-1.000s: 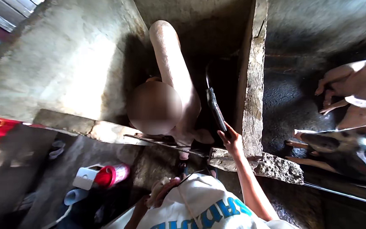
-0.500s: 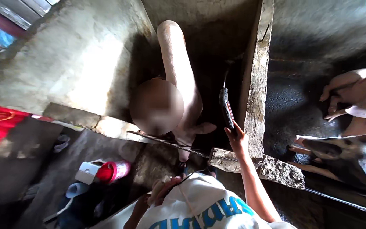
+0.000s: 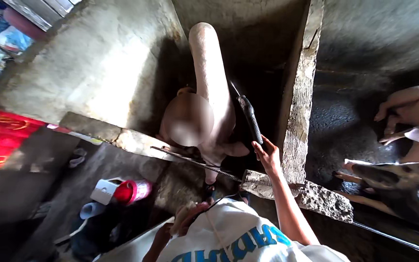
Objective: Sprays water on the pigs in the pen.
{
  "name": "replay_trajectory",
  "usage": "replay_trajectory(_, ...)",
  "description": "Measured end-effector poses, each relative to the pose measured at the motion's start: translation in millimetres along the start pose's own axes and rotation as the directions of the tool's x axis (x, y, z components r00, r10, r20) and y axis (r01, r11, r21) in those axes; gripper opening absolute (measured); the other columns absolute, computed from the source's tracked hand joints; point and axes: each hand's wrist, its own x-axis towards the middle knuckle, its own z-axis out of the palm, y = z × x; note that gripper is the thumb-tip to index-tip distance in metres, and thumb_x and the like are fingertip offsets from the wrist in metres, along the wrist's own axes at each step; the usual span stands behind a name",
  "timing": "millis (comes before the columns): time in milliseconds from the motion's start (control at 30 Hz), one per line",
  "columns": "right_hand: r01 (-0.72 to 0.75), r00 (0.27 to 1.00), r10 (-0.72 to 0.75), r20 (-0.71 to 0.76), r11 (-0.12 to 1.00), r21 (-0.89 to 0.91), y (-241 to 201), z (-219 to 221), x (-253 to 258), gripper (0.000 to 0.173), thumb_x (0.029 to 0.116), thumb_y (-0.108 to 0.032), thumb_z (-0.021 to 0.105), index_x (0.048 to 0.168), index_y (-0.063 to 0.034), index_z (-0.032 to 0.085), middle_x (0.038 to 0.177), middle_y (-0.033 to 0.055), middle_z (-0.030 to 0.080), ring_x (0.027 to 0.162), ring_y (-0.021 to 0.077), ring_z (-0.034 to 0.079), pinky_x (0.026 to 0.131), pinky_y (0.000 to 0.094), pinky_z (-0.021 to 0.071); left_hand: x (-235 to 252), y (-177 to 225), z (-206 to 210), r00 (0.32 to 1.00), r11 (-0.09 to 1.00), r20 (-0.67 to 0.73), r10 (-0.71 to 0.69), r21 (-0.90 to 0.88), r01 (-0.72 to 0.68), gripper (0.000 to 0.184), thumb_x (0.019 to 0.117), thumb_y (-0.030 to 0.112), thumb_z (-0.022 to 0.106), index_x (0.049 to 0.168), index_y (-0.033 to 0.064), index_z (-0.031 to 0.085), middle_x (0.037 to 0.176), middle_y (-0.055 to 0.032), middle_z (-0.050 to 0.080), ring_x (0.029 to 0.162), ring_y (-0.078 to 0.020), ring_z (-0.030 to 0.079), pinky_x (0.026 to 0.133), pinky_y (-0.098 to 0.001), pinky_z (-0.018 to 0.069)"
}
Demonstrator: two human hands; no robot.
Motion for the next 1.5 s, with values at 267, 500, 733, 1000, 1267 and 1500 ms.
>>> replay_trajectory(267, 0.087, 0.995, -0.095, -0.034, 0.977, -0.195, -1, 12, 18, 0.046, 0.0985, -0.024, 0.07, 0.138, -0.0013, 0.062, 0.08, 0.0073, 0.07, 0.056, 0.0085, 0.06, 0.056, 0.0277, 0.0535, -12, 10, 5, 0.999, 0.999, -0.028, -0.016, -0.042, 0.015, 0.034, 0.1005, 0.015, 0.063, 0.13, -0.0024, 0.063, 0.12, -0.0236, 0.069, 0.104, -0.0351, 0.07, 0.095, -0.0532, 0.0566)
replay_trajectory(500, 0.076, 0.991, -0.101, -0.09, 0.965, -0.251, 3, 5, 21, 0.049, 0.0978, -0.023, 0.071, 0.139, 0.0005, 0.061, 0.084, 0.0104, 0.072, 0.056, 0.0095, 0.06, 0.055, 0.0289, 0.0531, -18, 33, 6, 0.996, 0.994, -0.035, -0.077, -0.078, 0.074, 0.032, 0.1002, 0.017, 0.065, 0.126, -0.0031, 0.064, 0.117, -0.0245, 0.069, 0.102, -0.0369, 0.071, 0.092, -0.055, 0.0567)
replay_trajectory(733, 0.063, 0.983, -0.113, -0.143, 0.948, -0.313, 9, -8, 19, 0.048, 0.0977, -0.023, 0.072, 0.139, -0.0011, 0.062, 0.083, 0.0124, 0.072, 0.056, 0.0128, 0.061, 0.056, 0.0322, 0.0533, -14, 31, 19, 0.997, 0.992, -0.034, -0.062, -0.109, 0.058, 0.031, 0.1006, 0.02, 0.066, 0.124, -0.001, 0.066, 0.114, -0.0224, 0.071, 0.097, -0.0346, 0.071, 0.091, -0.0539, 0.0569)
replay_trajectory(1000, 0.01, 0.974, -0.095, -0.207, 0.926, -0.378, 14, -25, 14, 0.05, 0.0975, -0.024, 0.072, 0.141, -0.0017, 0.061, 0.083, 0.0154, 0.071, 0.058, 0.0188, 0.061, 0.059, 0.0393, 0.0533, -16, 32, 23, 1.0, 0.997, -0.021, -0.003, -0.076, 0.002, 0.034, 0.0998, 0.026, 0.068, 0.121, -0.0004, 0.069, 0.114, -0.022, 0.071, 0.1, -0.0347, 0.071, 0.093, -0.0547, 0.056)
replay_trajectory(1267, 0.015, 0.953, -0.145, -0.268, 0.901, -0.434, 5, -21, -18, 0.049, 0.0967, -0.021, 0.073, 0.139, 0.0017, 0.062, 0.101, 0.0244, 0.074, 0.079, 0.0329, 0.071, 0.076, 0.0528, 0.0563, 3, 67, -8, 0.992, 0.995, 0.082, -0.101, 0.028, 0.099, 0.043, 0.1068, 0.026, 0.057, 0.141, 0.0013, 0.056, 0.132, -0.0241, 0.064, 0.119, -0.0371, 0.064, 0.105, -0.0543, 0.0487)
replay_trajectory(1500, 0.056, 0.993, -0.086, -0.082, 0.946, -0.319, -1, 1, -64, 0.05, 0.095, -0.019, 0.073, 0.139, 0.0022, 0.061, 0.091, 0.0164, 0.074, 0.063, 0.0163, 0.065, 0.063, 0.037, 0.0564, 13, 57, -3, 0.999, 0.999, 0.053, -0.01, -0.039, 0.012, 0.036, 0.1029, 0.018, 0.062, 0.132, -0.0034, 0.062, 0.117, -0.0274, 0.069, 0.103, -0.0397, 0.07, 0.094, -0.055, 0.0552)
